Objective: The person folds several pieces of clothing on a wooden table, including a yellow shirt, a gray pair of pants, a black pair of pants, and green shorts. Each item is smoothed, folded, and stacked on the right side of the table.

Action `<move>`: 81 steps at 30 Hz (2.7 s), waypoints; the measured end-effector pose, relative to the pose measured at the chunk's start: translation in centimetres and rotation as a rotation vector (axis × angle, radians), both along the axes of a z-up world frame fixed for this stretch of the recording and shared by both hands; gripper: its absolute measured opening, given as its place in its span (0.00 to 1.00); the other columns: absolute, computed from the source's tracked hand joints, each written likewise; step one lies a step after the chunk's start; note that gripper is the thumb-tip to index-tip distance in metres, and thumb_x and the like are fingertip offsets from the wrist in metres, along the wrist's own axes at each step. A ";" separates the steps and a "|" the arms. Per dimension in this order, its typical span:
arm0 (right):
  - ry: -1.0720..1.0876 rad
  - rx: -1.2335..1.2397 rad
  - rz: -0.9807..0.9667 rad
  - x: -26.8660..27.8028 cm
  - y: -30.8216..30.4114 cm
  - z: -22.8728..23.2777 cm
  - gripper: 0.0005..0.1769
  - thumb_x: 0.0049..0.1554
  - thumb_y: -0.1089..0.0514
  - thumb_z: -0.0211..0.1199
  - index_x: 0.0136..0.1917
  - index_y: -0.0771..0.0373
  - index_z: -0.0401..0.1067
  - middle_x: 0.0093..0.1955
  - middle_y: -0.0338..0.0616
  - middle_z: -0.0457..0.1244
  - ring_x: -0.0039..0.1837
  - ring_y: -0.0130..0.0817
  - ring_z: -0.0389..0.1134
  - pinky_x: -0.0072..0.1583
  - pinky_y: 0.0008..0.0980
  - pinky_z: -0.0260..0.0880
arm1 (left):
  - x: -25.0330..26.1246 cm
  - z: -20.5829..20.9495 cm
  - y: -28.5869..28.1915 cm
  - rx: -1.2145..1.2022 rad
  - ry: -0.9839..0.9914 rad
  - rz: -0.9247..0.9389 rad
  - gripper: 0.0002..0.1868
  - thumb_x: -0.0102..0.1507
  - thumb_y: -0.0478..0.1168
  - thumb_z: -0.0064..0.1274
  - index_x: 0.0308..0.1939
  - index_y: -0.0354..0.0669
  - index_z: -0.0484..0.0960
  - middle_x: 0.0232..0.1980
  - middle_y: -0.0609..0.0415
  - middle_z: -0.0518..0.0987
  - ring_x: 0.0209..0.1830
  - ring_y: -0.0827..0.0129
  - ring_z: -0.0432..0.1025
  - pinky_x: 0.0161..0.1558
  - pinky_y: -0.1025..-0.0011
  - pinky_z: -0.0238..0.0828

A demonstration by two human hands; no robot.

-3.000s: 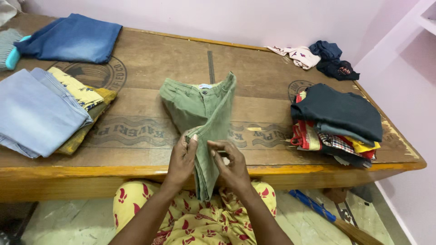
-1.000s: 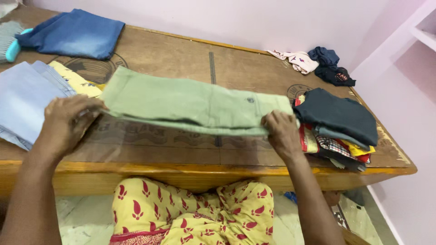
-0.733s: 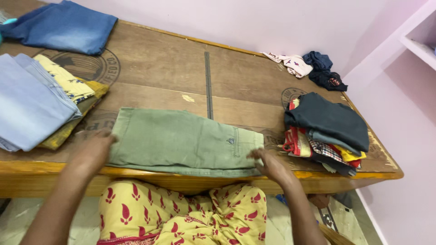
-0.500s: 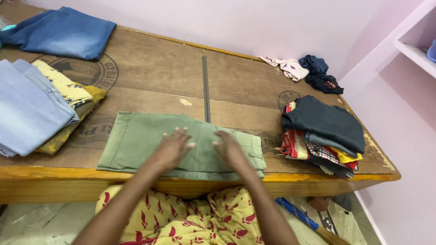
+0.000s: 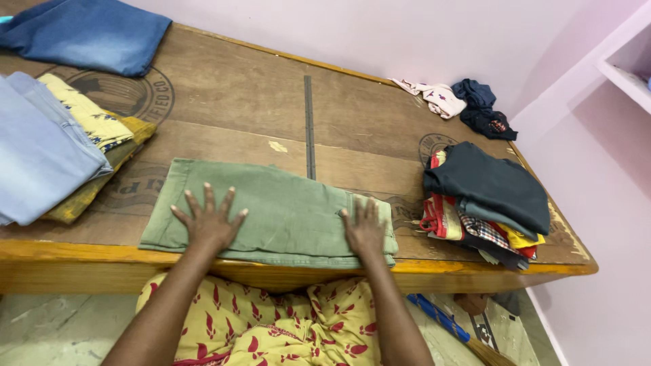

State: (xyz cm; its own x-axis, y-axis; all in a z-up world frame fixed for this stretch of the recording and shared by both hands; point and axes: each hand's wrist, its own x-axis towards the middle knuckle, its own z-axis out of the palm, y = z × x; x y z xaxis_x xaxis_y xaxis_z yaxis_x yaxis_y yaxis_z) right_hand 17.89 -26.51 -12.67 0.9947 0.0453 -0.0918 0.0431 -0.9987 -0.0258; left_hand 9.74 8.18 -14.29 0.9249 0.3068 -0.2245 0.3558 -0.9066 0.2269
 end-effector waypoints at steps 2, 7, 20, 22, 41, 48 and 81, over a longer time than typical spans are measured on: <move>0.017 0.035 -0.090 1.1 -2.2 -0.2 0.44 0.61 0.22 0.23 0.84 0.38 0.30 0.88 0.39 0.25 0.86 0.43 0.29 0.78 0.69 0.25 | 0.3 -0.9 2.5 0.065 -0.039 0.014 0.42 0.65 0.77 0.16 0.80 0.76 0.31 0.83 0.50 0.21 0.80 0.43 0.13 0.68 0.30 0.04; -0.024 0.157 -0.252 2.2 -5.3 -1.2 0.39 0.63 0.26 0.33 0.84 0.32 0.40 0.88 0.42 0.32 0.87 0.48 0.32 0.77 0.75 0.28 | 1.1 -1.9 5.5 0.157 0.027 0.170 0.42 0.65 0.74 0.17 0.80 0.73 0.33 0.83 0.49 0.23 0.81 0.41 0.16 0.67 0.30 0.07; -0.037 0.013 0.152 1.0 8.9 -1.5 0.45 0.63 0.26 0.31 0.85 0.48 0.35 0.87 0.48 0.30 0.87 0.47 0.25 0.79 0.60 0.21 | 8.7 -1.7 -9.0 0.027 -0.097 -0.367 0.41 0.68 0.72 0.19 0.82 0.70 0.36 0.86 0.61 0.29 0.86 0.54 0.24 0.74 0.29 0.15; -0.054 0.052 0.143 0.7 8.9 -1.1 0.45 0.62 0.25 0.31 0.85 0.46 0.37 0.88 0.45 0.31 0.87 0.45 0.26 0.80 0.58 0.22 | 8.8 -1.3 -8.5 0.059 -0.081 -0.322 0.39 0.68 0.70 0.17 0.81 0.72 0.34 0.86 0.66 0.28 0.85 0.54 0.23 0.72 0.26 0.15; -0.046 0.076 0.017 3.3 6.3 -1.2 0.39 0.64 0.28 0.30 0.83 0.42 0.42 0.86 0.46 0.36 0.86 0.46 0.29 0.80 0.54 0.25 | 9.4 -4.0 3.1 0.231 -0.212 0.065 0.36 0.71 0.65 0.16 0.81 0.60 0.43 0.85 0.51 0.36 0.84 0.54 0.28 0.73 0.37 0.13; -0.112 0.082 -0.058 4.5 1.7 -2.5 0.41 0.64 0.27 0.27 0.85 0.42 0.40 0.87 0.49 0.33 0.86 0.50 0.28 0.80 0.56 0.25 | 6.4 -2.5 6.1 0.259 -0.097 0.098 0.35 0.71 0.62 0.13 0.81 0.63 0.34 0.85 0.55 0.28 0.84 0.55 0.25 0.73 0.33 0.17; -0.241 0.337 0.338 -10.7 -1.0 -0.5 0.34 0.56 0.39 0.63 0.74 0.45 0.64 0.77 0.43 0.58 0.79 0.45 0.54 0.77 0.58 0.45 | -7.8 0.1 -3.8 -0.035 -0.312 -0.302 0.29 0.61 0.68 0.46 0.63 0.68 0.75 0.78 0.62 0.60 0.81 0.64 0.47 0.75 0.33 0.19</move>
State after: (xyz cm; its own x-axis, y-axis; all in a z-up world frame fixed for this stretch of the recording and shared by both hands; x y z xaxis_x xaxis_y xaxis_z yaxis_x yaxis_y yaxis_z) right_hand 7.20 -27.46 -13.17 0.9106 0.3545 0.2125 0.4054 -0.8661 -0.2924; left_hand 1.97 4.38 -14.22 0.9972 0.0089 0.0745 -0.0150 -0.9493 0.3141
